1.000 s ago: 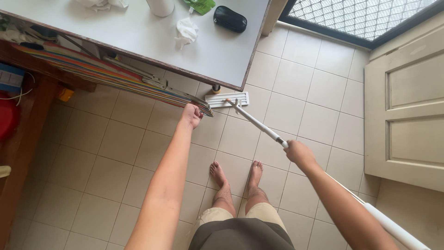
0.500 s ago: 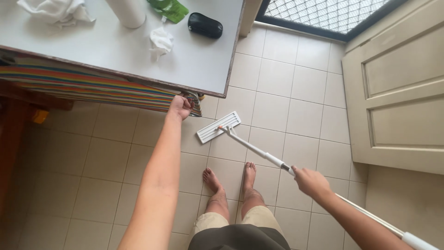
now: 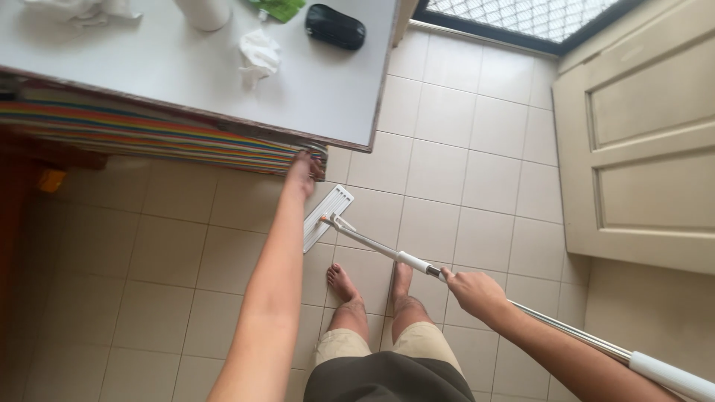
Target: Mopping the floor and rinsing the mop in a bucket of water.
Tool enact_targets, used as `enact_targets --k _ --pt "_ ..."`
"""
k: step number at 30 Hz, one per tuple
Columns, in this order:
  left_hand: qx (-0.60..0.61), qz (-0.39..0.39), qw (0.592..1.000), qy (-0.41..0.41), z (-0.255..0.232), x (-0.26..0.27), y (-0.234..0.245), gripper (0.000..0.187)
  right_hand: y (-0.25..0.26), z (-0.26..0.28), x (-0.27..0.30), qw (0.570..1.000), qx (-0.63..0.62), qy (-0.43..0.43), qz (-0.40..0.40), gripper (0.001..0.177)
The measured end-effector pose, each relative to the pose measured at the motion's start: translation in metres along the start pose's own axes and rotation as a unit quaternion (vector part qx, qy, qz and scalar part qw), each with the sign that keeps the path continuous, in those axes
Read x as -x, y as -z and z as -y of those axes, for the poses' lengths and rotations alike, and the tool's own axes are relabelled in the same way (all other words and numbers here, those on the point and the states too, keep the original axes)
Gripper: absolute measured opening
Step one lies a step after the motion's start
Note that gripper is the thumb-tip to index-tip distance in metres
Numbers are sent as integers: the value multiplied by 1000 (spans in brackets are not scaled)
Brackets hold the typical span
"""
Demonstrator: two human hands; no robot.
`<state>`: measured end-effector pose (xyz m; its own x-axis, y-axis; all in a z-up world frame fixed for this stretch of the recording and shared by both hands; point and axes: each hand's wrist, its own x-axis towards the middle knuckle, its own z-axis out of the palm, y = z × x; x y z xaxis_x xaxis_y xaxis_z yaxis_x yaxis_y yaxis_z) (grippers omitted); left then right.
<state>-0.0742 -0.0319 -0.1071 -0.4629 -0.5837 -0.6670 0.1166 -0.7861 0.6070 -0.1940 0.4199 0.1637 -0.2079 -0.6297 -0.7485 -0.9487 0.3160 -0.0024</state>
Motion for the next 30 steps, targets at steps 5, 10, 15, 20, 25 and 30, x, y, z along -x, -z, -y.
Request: enact_targets --k 5,10,15,20,25,30 --pt "-285 111 945 -112 63 91 32 55 15 29 -35 997 28 68 -21 61" --pt "-442 135 878 -125 114 181 61 66 10 76 -91 988 38 135 -64 58" --pt "-244 5 930 273 131 257 32 36 -13 143 -150 966 53 191 -164 33" --pt "174 23 963 204 213 215 61 20 -17 170 -127 973 62 175 -137 45" --pt "312 -4 930 192 224 235 40 10 -5 135 -30 994 43 61 -74 54" --pt "294 27 941 166 233 286 -9 6 -6 85 77 987 114 60 -94 57"
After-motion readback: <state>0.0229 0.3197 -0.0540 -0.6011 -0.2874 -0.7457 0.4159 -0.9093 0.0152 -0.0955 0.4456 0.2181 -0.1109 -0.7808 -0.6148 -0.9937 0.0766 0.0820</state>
